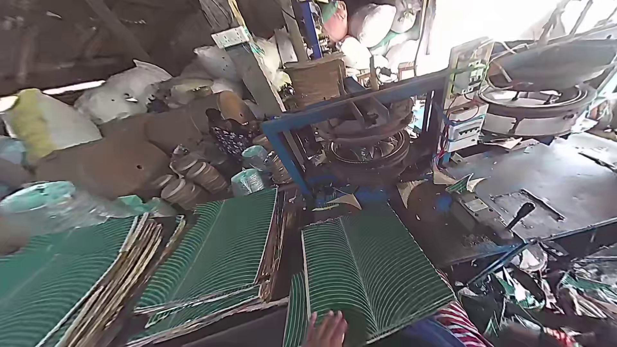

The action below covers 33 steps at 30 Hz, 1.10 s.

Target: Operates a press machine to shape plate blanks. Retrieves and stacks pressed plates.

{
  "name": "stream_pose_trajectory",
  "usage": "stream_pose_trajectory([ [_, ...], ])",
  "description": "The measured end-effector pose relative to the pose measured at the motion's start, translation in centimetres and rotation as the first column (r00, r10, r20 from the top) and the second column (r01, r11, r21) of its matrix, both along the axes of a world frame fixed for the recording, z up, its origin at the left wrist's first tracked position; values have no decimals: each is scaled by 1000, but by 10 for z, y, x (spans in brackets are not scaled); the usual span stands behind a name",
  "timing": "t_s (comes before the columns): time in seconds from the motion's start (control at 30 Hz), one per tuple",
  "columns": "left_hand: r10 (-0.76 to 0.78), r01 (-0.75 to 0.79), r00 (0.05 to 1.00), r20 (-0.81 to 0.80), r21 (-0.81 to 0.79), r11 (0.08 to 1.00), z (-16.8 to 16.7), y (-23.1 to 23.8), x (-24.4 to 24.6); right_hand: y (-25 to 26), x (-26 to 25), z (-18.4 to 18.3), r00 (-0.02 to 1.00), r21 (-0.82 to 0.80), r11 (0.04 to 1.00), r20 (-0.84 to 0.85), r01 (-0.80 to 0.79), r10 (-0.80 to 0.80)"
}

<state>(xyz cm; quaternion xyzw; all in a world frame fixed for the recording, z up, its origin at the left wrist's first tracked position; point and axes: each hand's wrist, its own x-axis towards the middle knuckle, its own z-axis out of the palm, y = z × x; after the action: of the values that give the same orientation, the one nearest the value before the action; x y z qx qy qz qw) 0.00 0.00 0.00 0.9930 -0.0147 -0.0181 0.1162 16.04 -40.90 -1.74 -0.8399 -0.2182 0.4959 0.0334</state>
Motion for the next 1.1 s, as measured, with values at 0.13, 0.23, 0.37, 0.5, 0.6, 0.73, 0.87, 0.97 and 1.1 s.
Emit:
stream_pose_trajectory([
  [0.13,454,-456,889,-67,-238,857,-21,21,15,38,47,14,744,509,695,147,508,-652],
  [0.23,473,-467,879,-63,-310,828,-33,17,20,74,45,17,695,571,614,103,544,-712],
  [0.37,340,-321,940,-26,-404,856,-36,-4,10,79,36,12,657,527,681,273,509,-703],
  [0.5,311,-290,950,-42,-497,818,-32,-12,4,61,22,22,651,549,703,337,452,-681],
  [0.6,421,-328,907,-20,-663,673,-25,-10,5,61,1,36,671,593,696,325,405,-667],
  [0.73,571,-385,816,-84,-816,430,-3,-4,1,70,-27,45,638,736,617,337,281,-692],
  [0.87,743,-299,666,-63,-935,189,20,3,-10,86,-44,88,627,872,323,24,367,-779],
  [0.97,767,-77,630,120,-973,216,23,6,-21,90,-45,112,629,841,24,-385,541,-676],
  [1.1,744,180,596,302,-953,242,15,11,-15,86,-30,117,586,856,-145,-453,496,-671],
])
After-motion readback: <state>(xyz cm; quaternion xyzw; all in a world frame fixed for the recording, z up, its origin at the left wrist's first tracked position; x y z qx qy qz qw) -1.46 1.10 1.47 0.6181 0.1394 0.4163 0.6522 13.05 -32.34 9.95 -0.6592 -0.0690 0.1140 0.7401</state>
